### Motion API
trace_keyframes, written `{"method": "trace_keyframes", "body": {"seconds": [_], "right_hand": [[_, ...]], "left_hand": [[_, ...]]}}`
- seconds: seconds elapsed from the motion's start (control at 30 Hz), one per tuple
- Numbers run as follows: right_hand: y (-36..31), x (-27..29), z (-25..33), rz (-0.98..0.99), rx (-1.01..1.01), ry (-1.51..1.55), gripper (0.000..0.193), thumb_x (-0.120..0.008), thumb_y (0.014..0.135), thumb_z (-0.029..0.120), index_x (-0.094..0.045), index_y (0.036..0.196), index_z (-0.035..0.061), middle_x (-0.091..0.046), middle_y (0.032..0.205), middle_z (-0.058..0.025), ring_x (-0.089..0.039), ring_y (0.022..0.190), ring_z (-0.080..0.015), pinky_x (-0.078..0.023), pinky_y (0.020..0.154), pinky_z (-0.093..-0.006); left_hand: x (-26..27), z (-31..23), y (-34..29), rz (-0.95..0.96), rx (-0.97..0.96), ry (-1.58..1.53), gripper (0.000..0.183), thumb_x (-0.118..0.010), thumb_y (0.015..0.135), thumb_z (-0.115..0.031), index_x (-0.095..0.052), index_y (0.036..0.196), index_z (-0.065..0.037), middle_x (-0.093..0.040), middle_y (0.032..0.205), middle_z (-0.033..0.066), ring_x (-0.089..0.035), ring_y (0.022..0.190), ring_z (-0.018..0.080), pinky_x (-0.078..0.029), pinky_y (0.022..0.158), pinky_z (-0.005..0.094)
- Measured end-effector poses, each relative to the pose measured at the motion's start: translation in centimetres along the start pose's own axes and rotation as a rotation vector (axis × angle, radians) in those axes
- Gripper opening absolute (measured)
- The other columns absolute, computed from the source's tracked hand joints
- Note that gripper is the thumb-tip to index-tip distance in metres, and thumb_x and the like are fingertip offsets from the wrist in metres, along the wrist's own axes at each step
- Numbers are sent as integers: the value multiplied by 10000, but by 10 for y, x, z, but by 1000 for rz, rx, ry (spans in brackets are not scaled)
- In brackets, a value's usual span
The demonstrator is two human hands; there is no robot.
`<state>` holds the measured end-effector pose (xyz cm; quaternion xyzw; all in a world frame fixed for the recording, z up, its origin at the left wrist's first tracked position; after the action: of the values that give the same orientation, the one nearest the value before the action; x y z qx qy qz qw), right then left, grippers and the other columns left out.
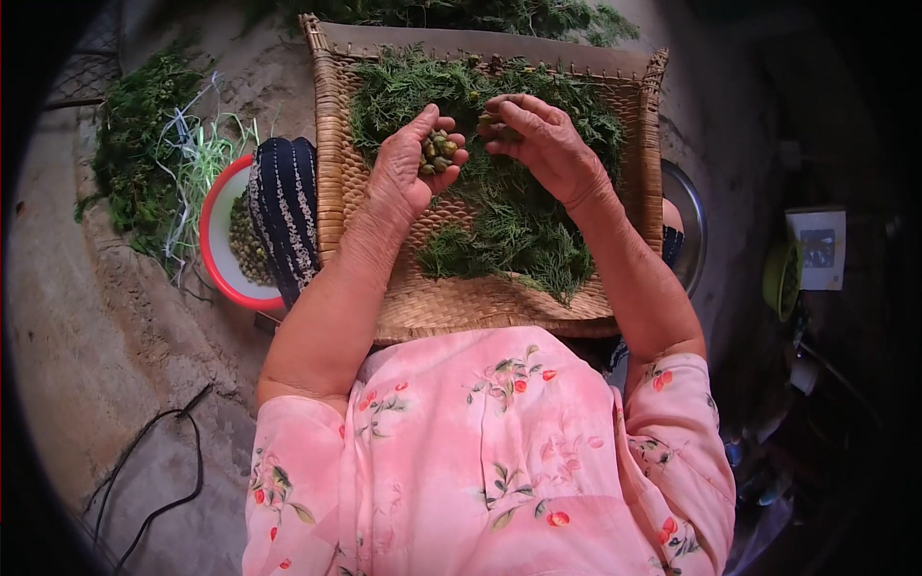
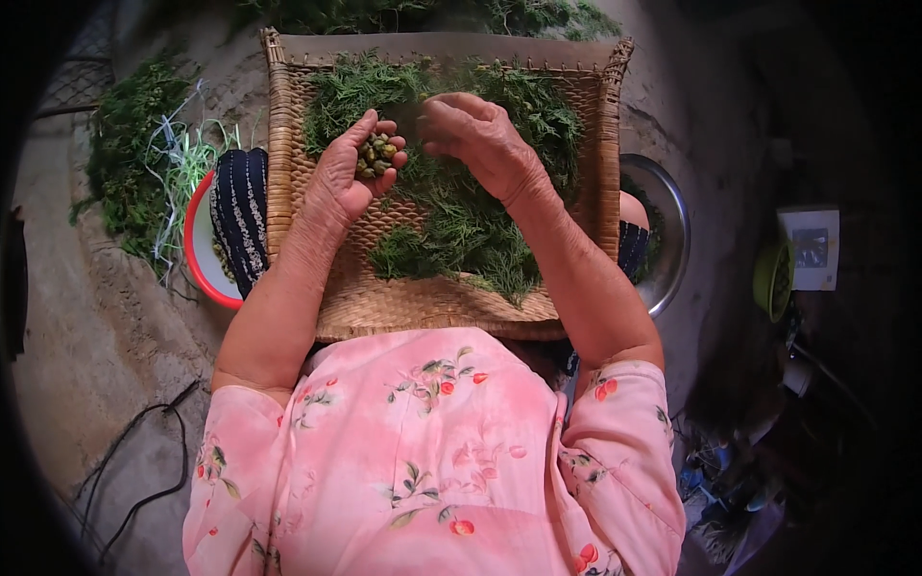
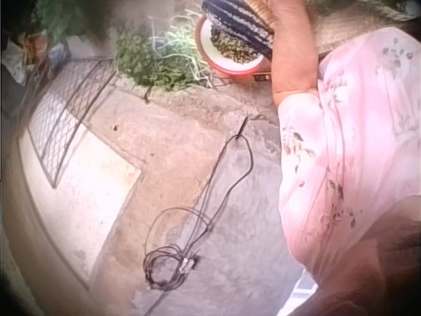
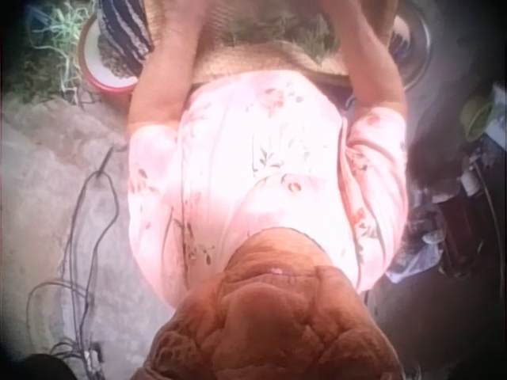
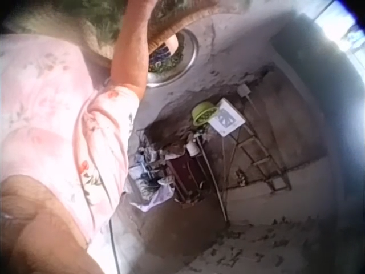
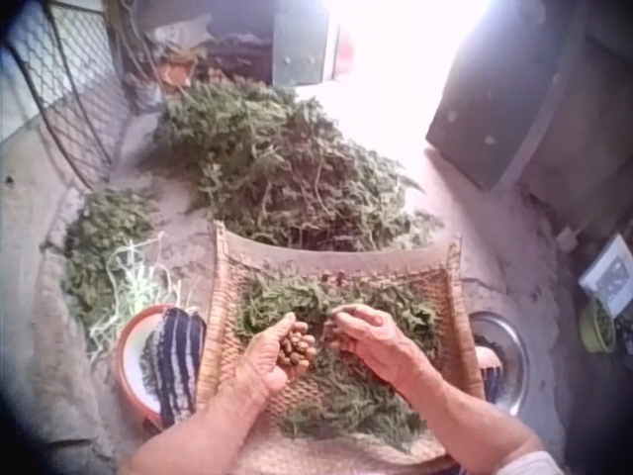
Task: The person picks clusters of small green seeds from leafy branches by hand and sorts them on a woven tray.
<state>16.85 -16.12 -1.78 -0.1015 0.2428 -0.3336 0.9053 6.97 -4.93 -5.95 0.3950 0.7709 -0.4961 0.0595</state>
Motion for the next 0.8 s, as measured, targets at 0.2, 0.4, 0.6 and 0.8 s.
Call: {"method": "trace_keyframes", "body": {"seconds": [0.2, 0.4, 0.6, 0.8], "right_hand": [[-9, -43, 15, 90, 242, -373, 323, -490, 931, 262, -547, 1120, 7, -590, 1062, -81, -571, 1002, -173, -455, 895, -312], [-6, -33, 31, -59, 363, -134, 290, -507, 897, 260, -593, 1031, 18, -629, 926, -36, -573, 871, -107, -466, 769, -257], [7, -3, 17, -144, 403, -1156, 265, -543, 874, 102, -546, 1127, 22, -607, 1024, -102, -592, 967, -232, -485, 844, -316], [-22, -59, -62, 250, 362, -1714, 393, -597, 751, 142, -484, 1113, 41, -410, 1198, -137, -362, 1171, -354, -381, 927, -499]], "left_hand": [[-5, 18, -1, -63, 83, -100, 362, -532, 866, -466, -526, 973, -120, -568, 840, 54, -601, 715, 189, -518, 539, 299], [-12, 15, 3, 134, 89, -95, 323, -532, 870, -433, -563, 938, -119, -594, 813, 50, -597, 664, 178, -490, 472, 260], [-14, -15, -1, 219, -26, -277, 284, -537, 884, -372, -593, 929, -97, -616, 819, 58, -589, 626, 156, -423, 396, 203], [9, -28, 8, 211, -68, -390, 257, -536, 889, -335, -594, 933, -89, -619, 819, 67, -601, 647, 176, -434, 413, 227]]}}
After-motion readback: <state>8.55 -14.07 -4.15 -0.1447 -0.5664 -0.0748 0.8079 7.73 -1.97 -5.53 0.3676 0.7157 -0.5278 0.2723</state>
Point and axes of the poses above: each hand's wrist, its own y-axis towards the middle knuckle, its own x-axis out of the back of the hand, z = x × y, the point moved 7 cm from there along y, towards the middle knuckle
